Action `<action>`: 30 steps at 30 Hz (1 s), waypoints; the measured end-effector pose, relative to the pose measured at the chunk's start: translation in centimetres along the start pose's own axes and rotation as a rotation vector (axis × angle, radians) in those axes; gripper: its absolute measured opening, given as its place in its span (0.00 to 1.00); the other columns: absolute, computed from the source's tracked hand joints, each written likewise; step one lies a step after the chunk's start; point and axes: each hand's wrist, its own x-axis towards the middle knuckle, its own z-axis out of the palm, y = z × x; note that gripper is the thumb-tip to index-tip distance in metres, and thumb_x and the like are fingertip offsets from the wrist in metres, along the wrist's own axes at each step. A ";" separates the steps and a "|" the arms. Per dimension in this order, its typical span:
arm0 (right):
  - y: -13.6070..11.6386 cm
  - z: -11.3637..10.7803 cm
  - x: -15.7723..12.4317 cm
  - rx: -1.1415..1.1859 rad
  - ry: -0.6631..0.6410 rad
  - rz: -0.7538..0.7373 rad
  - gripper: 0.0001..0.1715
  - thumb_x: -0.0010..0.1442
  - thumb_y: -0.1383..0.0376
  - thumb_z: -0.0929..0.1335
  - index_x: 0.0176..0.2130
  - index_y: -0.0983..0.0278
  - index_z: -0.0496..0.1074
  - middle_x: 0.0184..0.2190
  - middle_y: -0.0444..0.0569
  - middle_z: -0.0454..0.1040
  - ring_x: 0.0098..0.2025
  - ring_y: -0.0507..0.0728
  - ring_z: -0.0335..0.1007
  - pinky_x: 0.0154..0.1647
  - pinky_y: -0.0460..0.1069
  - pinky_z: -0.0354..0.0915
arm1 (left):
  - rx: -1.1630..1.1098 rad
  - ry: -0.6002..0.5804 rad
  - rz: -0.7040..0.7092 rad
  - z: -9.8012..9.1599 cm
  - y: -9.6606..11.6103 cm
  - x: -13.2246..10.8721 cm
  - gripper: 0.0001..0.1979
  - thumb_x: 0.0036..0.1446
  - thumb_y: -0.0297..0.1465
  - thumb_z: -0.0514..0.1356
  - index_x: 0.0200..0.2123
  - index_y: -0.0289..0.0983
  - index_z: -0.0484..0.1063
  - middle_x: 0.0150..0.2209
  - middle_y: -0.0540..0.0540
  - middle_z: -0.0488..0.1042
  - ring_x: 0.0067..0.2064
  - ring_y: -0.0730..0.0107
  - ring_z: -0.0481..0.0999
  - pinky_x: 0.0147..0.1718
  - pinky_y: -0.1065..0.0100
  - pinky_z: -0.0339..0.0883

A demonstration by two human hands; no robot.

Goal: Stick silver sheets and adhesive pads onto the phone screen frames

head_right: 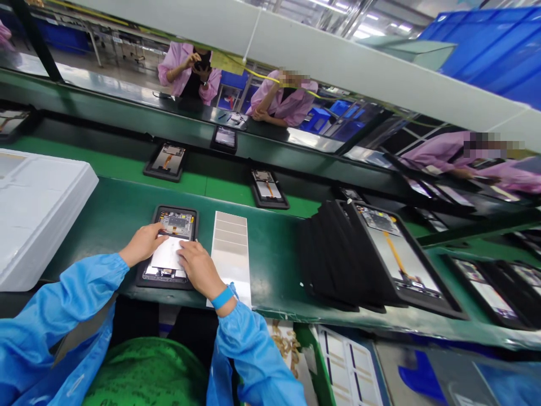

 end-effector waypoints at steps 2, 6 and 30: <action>-0.1 0.4 0.0 -0.022 0.005 0.008 0.18 0.63 0.72 0.68 0.52 0.62 0.75 0.60 0.55 0.71 0.61 0.63 0.62 0.63 0.63 0.62 | 0.047 0.018 0.003 -0.2 0.3 -0.2 0.09 0.61 0.32 0.58 0.43 0.37 0.73 0.46 0.39 0.72 0.43 0.59 0.76 0.43 0.64 0.66; -0.3 0.9 -0.1 -0.061 0.008 0.004 0.17 0.62 0.73 0.69 0.50 0.63 0.75 0.59 0.56 0.71 0.61 0.64 0.61 0.61 0.64 0.64 | 0.216 0.114 -0.031 -0.7 0.4 -0.8 0.16 0.61 0.36 0.59 0.50 0.36 0.70 0.53 0.35 0.65 0.45 0.55 0.75 0.45 0.59 0.67; 5.6 -5.1 -9.3 0.232 0.649 0.421 0.17 0.67 0.58 0.64 0.53 0.55 0.72 0.64 0.56 0.62 0.58 0.62 0.70 0.48 0.53 0.75 | -0.413 0.264 -0.137 0.3 11.2 22.6 0.27 0.56 0.37 0.65 0.57 0.32 0.68 0.49 0.33 0.77 0.51 0.56 0.76 0.48 0.62 0.68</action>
